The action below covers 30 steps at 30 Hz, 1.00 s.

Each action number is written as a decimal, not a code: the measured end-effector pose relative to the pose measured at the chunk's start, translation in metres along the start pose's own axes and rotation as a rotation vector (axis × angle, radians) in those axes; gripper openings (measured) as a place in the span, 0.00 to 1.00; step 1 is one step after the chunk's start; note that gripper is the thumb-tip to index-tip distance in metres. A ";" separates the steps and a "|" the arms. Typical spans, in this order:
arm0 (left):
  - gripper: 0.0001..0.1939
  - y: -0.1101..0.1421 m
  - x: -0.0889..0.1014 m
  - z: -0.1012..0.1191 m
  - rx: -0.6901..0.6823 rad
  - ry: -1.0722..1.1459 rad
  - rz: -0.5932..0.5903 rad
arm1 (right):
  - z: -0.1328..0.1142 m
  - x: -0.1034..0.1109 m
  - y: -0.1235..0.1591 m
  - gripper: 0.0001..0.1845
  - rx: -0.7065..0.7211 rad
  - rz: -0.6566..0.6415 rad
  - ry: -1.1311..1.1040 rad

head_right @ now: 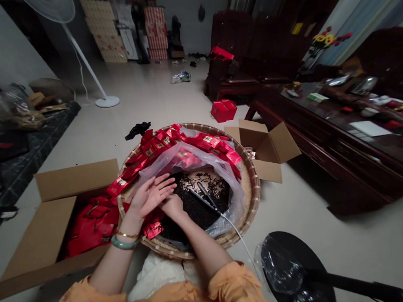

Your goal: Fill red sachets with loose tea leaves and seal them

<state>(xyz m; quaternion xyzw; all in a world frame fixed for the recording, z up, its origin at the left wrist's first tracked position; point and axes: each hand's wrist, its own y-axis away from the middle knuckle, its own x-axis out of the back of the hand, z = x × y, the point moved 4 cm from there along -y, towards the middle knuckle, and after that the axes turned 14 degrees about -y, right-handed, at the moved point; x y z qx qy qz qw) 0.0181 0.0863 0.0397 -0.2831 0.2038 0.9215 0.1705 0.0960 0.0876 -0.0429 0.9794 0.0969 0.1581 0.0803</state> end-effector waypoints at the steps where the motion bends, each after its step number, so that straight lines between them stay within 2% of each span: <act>1: 0.19 0.002 0.004 -0.002 -0.012 -0.036 0.026 | -0.001 -0.002 -0.003 0.08 0.001 0.004 -0.014; 3: 0.17 0.007 0.015 -0.003 -0.080 -0.144 0.099 | 0.000 0.005 -0.002 0.07 0.009 0.010 -0.049; 6: 0.15 0.015 0.033 -0.001 -0.209 -0.430 0.307 | 0.009 0.037 0.009 0.09 -0.002 0.018 -0.155; 8: 0.17 0.019 0.040 -0.002 -0.238 -0.648 0.386 | 0.015 0.063 0.021 0.12 -0.009 0.005 -0.426; 10: 0.21 0.019 0.039 -0.010 -0.208 -0.803 0.319 | 0.016 0.085 0.032 0.14 0.002 0.025 -0.552; 13: 0.19 0.018 0.027 -0.027 -0.104 -0.934 0.144 | 0.010 0.101 0.047 0.14 0.058 0.075 -0.504; 16: 0.12 0.019 0.012 -0.037 -0.081 -1.059 0.092 | -0.003 0.103 0.060 0.16 0.224 0.168 -0.259; 20: 0.13 0.024 0.000 -0.040 -0.114 -1.212 0.153 | -0.016 0.093 0.077 0.21 0.433 0.276 -0.001; 25: 0.11 0.029 0.003 -0.044 -0.117 -1.195 0.267 | -0.015 0.083 0.092 0.20 0.535 0.425 0.032; 30: 0.10 0.028 0.010 -0.057 -0.129 -1.064 0.357 | -0.016 0.079 0.097 0.19 0.622 0.467 0.030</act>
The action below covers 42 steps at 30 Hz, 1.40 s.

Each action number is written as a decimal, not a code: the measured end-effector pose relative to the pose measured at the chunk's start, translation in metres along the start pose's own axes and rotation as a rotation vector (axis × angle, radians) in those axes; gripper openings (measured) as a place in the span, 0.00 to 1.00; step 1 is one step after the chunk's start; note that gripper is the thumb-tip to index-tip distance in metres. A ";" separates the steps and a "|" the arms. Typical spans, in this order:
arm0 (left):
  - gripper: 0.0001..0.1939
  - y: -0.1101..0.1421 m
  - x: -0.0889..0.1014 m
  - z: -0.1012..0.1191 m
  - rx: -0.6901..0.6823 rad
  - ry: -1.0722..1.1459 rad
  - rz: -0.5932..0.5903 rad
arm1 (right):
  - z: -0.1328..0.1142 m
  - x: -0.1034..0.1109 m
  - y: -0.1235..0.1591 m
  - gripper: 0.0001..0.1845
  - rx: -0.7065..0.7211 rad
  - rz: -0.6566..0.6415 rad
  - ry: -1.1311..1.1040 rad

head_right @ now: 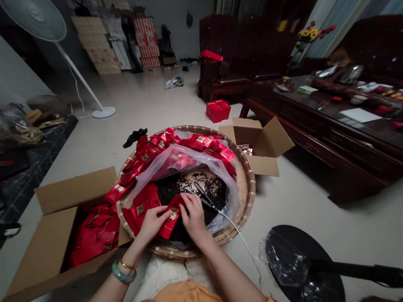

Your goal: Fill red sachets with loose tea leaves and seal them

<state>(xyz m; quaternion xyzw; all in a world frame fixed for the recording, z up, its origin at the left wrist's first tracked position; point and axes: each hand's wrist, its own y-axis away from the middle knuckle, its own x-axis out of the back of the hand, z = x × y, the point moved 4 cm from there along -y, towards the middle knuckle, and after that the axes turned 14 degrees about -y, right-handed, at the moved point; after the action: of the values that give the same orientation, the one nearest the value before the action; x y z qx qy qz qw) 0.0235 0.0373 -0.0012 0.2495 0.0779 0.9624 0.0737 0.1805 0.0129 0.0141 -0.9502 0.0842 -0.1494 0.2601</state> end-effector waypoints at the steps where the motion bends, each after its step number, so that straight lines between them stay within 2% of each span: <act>1: 0.10 0.000 -0.002 -0.002 -0.001 0.011 0.007 | 0.000 0.000 0.000 0.19 0.017 -0.001 -0.001; 6: 0.14 0.004 -0.004 -0.003 -0.049 -0.075 0.034 | -0.003 0.001 -0.002 0.17 0.086 -0.010 -0.030; 11: 0.14 0.007 -0.002 -0.002 -0.113 -0.207 0.092 | -0.002 0.002 -0.003 0.04 -0.013 0.053 -0.010; 14: 0.13 0.009 -0.001 0.000 -0.201 -0.268 0.121 | 0.003 0.004 -0.005 0.06 -0.085 0.070 0.075; 17: 0.12 0.010 -0.001 0.002 -0.302 -0.327 0.120 | 0.009 0.005 -0.007 0.08 -0.118 -0.005 0.109; 19: 0.12 0.011 -0.002 0.002 -0.316 -0.345 0.112 | 0.008 0.006 -0.009 0.08 -0.087 -0.086 0.107; 23: 0.11 0.010 -0.003 -0.002 -0.244 -0.292 0.071 | -0.003 0.007 -0.009 0.09 0.038 -0.231 0.057; 25: 0.11 0.008 -0.001 -0.005 -0.178 -0.248 0.036 | -0.006 0.008 -0.008 0.09 0.034 -0.277 0.014; 28: 0.11 0.005 0.006 -0.012 -0.056 -0.145 0.004 | 0.001 0.013 -0.004 0.10 -0.082 -0.232 -0.043; 30: 0.13 0.003 0.009 -0.019 0.072 0.023 -0.035 | 0.009 0.016 -0.001 0.11 -0.201 -0.164 -0.105; 32: 0.18 0.005 0.009 -0.024 0.200 0.244 -0.095 | 0.015 0.015 0.001 0.13 -0.325 -0.164 -0.221; 34: 0.22 0.008 0.007 -0.025 0.260 0.411 -0.139 | 0.017 0.010 0.003 0.15 -0.441 -0.264 -0.407; 37: 0.24 0.012 0.005 -0.020 0.237 0.503 -0.162 | 0.013 0.003 0.003 0.21 -0.574 -0.457 -0.666; 39: 0.24 0.015 0.003 -0.017 0.213 0.521 -0.214 | 0.010 0.003 0.001 0.23 -0.634 -0.541 -0.729; 42: 0.26 0.017 0.002 -0.016 0.199 0.513 -0.287 | 0.011 0.005 0.001 0.26 -0.665 -0.608 -0.702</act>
<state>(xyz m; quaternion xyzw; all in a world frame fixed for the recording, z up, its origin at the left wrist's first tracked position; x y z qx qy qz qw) 0.0123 0.0187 -0.0110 -0.0094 0.2225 0.9613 0.1621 0.1887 0.0159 0.0060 -0.9552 -0.2418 0.1418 -0.0951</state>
